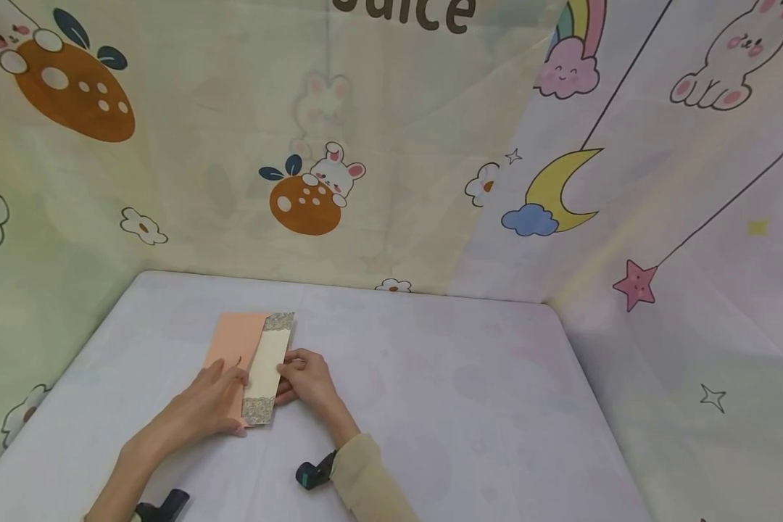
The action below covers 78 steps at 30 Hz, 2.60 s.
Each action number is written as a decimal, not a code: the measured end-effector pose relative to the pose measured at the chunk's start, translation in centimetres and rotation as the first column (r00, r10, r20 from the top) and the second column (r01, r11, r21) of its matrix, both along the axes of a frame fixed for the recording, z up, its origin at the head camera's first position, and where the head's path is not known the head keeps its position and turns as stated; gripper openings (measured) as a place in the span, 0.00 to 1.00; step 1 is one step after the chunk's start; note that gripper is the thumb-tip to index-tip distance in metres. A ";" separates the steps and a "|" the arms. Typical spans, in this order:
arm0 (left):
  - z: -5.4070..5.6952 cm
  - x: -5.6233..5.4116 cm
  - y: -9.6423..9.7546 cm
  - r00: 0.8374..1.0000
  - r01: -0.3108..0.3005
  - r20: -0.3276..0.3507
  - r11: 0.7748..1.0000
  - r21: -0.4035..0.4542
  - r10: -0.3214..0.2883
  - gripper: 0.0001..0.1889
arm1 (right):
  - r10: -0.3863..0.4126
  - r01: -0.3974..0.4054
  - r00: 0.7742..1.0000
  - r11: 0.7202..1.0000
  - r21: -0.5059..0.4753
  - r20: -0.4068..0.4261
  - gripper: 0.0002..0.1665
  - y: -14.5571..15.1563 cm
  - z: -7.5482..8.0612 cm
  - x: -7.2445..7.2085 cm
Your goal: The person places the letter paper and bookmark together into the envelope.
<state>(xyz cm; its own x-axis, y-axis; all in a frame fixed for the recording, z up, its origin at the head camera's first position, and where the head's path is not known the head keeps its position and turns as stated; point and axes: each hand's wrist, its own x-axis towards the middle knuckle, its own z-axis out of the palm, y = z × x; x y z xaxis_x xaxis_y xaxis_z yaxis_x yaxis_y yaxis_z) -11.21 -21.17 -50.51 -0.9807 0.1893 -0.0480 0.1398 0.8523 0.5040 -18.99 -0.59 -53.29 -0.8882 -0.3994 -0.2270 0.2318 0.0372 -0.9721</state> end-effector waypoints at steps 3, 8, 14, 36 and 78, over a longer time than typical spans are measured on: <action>0.0 -0.1 0.0 1.000 0.002 -0.002 1.000 0.000 -0.002 0.39 | 0.002 -0.002 1.000 1.000 0.002 -0.001 0.16 0.0 0.0 0.0; 0.0 -0.1 0.0 1.000 0.001 -0.001 1.000 -0.012 -0.001 0.39 | 0.009 -0.009 1.000 1.000 0.007 -0.008 0.16 -0.1 -0.1 0.0; 0.1 -0.1 0.2 1.000 -0.003 0.003 1.000 -0.020 0.003 0.40 | -0.001 0.001 1.000 1.000 0.007 -0.005 0.15 -0.4 -0.2 0.0; 0.2 0.0 0.1 1.000 0.016 -0.006 1.000 -0.024 -0.016 0.39 | 0.033 -0.032 0.999 0.999 0.022 -0.017 0.17 -1.6 0.3 0.1; 0.3 0.0 0.4 1.000 0.012 0.000 1.000 -0.021 -0.012 0.38 | -0.003 0.016 0.995 0.991 0.132 -0.098 0.16 -4.1 0.4 0.5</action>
